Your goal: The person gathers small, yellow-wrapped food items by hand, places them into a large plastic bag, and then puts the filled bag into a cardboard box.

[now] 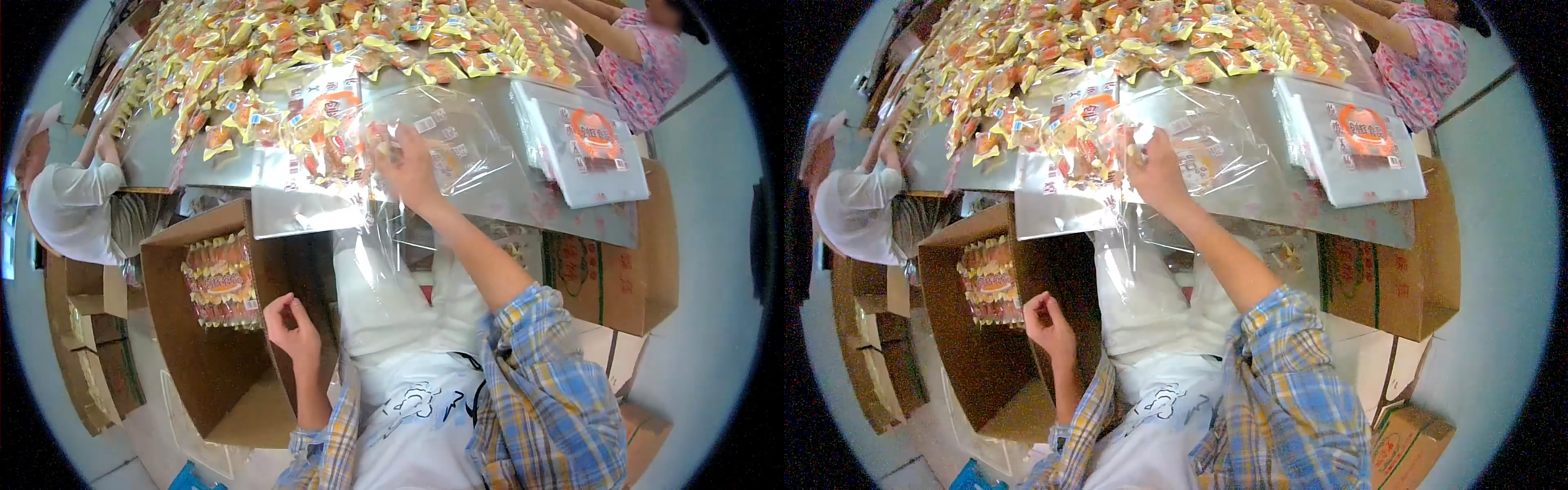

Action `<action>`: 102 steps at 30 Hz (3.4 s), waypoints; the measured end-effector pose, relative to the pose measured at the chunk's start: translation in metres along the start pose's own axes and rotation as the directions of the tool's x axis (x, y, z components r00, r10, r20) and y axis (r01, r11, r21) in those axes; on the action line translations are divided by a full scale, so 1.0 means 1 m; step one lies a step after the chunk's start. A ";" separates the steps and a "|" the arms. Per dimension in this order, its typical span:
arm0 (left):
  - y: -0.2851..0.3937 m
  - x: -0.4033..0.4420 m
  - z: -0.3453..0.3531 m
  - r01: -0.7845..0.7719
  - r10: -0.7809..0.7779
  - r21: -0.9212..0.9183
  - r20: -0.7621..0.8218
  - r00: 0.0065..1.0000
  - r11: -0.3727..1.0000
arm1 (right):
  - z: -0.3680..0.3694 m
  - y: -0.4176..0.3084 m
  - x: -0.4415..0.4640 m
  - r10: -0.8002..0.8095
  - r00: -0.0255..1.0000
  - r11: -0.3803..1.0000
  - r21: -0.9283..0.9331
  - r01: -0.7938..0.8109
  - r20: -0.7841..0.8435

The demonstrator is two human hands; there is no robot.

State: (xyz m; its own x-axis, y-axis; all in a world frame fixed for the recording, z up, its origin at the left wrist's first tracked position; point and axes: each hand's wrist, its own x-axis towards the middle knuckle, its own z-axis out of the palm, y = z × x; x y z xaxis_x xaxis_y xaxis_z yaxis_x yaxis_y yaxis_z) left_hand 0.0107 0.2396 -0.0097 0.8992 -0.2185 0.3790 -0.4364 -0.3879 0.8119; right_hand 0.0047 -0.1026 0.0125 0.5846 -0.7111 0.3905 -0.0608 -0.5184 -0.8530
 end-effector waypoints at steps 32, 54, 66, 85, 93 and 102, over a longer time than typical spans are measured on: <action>0.035 0.115 0.094 0.179 -0.196 -0.486 0.015 0.980 0.855 | -0.037 -0.044 -0.024 -0.360 0.882 0.837 -0.312 0.449 0.305; -0.027 0.053 0.121 0.098 -0.526 0.672 0.470 0.709 0.734 | 0.077 -0.072 0.207 0.012 0.419 0.772 -0.275 0.573 0.908; -0.066 0.051 0.129 0.142 -0.364 0.502 0.377 0.852 0.853 | 0.033 -0.070 0.231 -0.240 0.641 0.884 -0.108 0.455 0.729; 0.052 0.017 0.025 -0.202 0.222 -0.132 0.159 0.962 0.970 | -0.185 -0.042 -0.070 0.717 0.426 0.578 -0.128 -0.806 0.552; 0.165 -0.031 0.071 0.610 -0.061 -0.252 0.894 0.444 0.752 | -0.183 -0.033 -0.107 0.322 0.688 0.087 0.703 -0.705 0.650; 0.178 0.016 0.122 0.778 -0.279 -0.533 0.732 0.621 0.334 | -0.221 -0.041 -0.066 0.375 0.328 0.678 -0.015 -0.735 0.867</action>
State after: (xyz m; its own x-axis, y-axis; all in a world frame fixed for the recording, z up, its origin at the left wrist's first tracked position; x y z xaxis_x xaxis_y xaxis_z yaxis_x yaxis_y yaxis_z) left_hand -0.0557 0.0574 0.0864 0.6582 -0.6834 -0.3160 0.5699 0.1779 0.8022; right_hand -0.2105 -0.1395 0.0987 0.8705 -0.0161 -0.4918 -0.4829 0.1642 -0.8601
